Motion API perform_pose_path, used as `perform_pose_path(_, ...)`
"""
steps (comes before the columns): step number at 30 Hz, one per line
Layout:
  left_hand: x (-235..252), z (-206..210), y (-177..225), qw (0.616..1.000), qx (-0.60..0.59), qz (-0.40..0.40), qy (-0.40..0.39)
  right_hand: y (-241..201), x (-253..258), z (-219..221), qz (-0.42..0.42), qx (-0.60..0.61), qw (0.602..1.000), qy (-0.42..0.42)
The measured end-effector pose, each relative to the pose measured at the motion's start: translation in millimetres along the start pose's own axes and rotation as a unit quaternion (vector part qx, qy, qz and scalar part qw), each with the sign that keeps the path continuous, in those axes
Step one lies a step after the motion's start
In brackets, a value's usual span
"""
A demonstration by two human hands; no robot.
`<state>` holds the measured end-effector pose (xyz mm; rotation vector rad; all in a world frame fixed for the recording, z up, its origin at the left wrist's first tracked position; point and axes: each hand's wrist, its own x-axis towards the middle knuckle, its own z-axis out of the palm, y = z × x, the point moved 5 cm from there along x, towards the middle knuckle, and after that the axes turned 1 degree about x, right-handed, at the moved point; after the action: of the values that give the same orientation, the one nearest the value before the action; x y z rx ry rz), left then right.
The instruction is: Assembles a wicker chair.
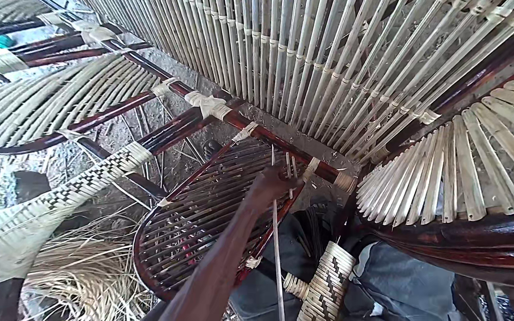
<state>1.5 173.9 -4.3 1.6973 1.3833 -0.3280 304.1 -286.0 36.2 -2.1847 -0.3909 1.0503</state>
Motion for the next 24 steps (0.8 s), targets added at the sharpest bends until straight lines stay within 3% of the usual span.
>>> perform_pose_path(2, 10, -6, 1, 1.000, -0.022, 0.011, -0.004, -32, -23, 35, -0.074, 0.030, 0.991, -0.108)
perform_pose_path(4, 20, -14, 13, 0.996, 0.081, 0.016, 0.026, -67, -37, 79, -0.154, 0.030, 0.965, -0.213)
perform_pose_path(7, 35, -17, 29, 0.971, 0.237, 0.011, 0.039, -119, -42, 142, -0.219, 0.043, 0.938, -0.267)
perform_pose_path(11, 43, -15, 27, 0.949, 0.315, -0.002, 0.033, -146, -7, 215, -0.275, 0.067, 0.931, -0.229)
perform_pose_path(15, 47, -14, 24, 0.952, 0.302, 0.000, 0.048, -161, 26, 264, -0.236, 0.066, 0.946, -0.214)
perform_pose_path(20, 46, -12, 23, 0.956, 0.288, 0.003, 0.062, -185, 57, 289, -0.318, 0.027, 0.940, -0.118)
perform_pose_path(24, 45, -7, 18, 0.950, 0.300, 0.018, 0.080, -198, 90, 307, -0.334, 0.031, 0.937, -0.093)
